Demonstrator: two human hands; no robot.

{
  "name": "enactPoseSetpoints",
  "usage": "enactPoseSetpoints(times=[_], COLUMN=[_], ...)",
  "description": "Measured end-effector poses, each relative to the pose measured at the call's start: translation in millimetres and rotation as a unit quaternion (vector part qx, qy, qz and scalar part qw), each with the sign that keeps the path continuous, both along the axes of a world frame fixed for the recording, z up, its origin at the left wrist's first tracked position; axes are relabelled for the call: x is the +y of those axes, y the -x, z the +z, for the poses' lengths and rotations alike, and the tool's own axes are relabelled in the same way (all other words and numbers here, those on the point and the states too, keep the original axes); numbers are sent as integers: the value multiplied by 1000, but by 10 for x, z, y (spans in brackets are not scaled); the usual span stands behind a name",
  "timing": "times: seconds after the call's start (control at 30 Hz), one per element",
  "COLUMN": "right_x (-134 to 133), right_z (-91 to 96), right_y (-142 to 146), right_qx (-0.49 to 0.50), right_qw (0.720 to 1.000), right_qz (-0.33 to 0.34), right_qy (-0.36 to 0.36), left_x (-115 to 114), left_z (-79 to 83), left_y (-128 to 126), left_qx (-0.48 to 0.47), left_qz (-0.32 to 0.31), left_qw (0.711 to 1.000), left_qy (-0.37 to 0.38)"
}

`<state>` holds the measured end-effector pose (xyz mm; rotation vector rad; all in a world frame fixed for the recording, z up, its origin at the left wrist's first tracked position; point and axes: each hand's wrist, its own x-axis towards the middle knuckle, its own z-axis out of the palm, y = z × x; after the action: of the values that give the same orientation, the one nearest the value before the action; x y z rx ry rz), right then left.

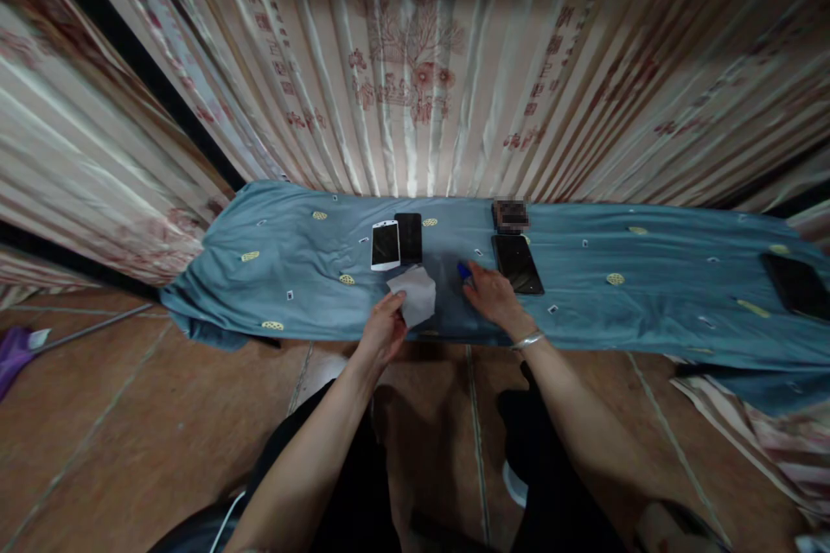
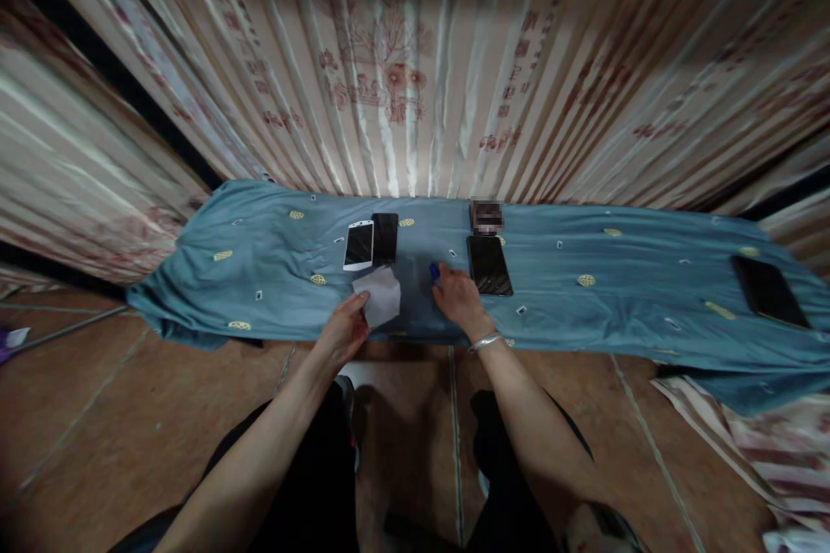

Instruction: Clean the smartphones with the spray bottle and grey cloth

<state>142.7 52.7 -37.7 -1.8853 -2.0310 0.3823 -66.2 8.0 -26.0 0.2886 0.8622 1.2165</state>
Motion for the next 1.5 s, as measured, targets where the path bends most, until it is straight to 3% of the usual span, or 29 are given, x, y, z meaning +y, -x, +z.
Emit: enactPoseSetpoints(times=[0.07, 0.13, 0.2, 0.3, 0.4, 0.5, 0.63, 0.73, 0.83, 0.97, 1.07, 1.2, 1.5], right_x=[-6, -32, -89, -211, -310, -357, -384, -406, -431, -475, -515, -538, -485], right_z=[50, 126, 205, 287, 307, 293, 291, 302, 300, 283, 269, 248, 243], right_y=[-8, -10, 11, 93, 197, 264, 281, 277, 275, 287, 308, 311, 253], right_qx=[134, 328, 405, 611, 665, 676, 664, 638, 583, 429, 309, 229, 211], right_qw=[990, 940, 906, 752, 671, 651, 668, 699, 762, 877, 931, 956, 962], right_qz=[-10, -13, 2, 31, 60, 77, 93, 100, 109, 157, 183, 180, 172], right_qy=[41, 91, 122, 245, 322, 336, 323, 308, 262, 150, 62, 17, -3], left_x=[4, 11, 18, 19, 7, -6, -20, -28, -26, -16, -22, -40, -69], left_z=[-12, -31, -55, -90, -104, -83, -33, -29, -72, -140, -154, -145, -112], left_y=[-4, -14, -33, -71, -104, -120, -131, -145, -162, -186, -202, -216, -266], left_qx=[15, 29, 40, 50, 55, 53, 61, 75, 89, 106, 111, 122, 89], left_qz=[6, 12, 18, 16, -2, -10, -15, -21, -25, -20, -13, -25, -40], left_qw=[1000, 999, 998, 996, 994, 993, 991, 989, 988, 986, 984, 982, 989], left_qy=[-1, -16, -42, -72, -92, -109, -116, -122, -127, -129, -139, -143, -109])
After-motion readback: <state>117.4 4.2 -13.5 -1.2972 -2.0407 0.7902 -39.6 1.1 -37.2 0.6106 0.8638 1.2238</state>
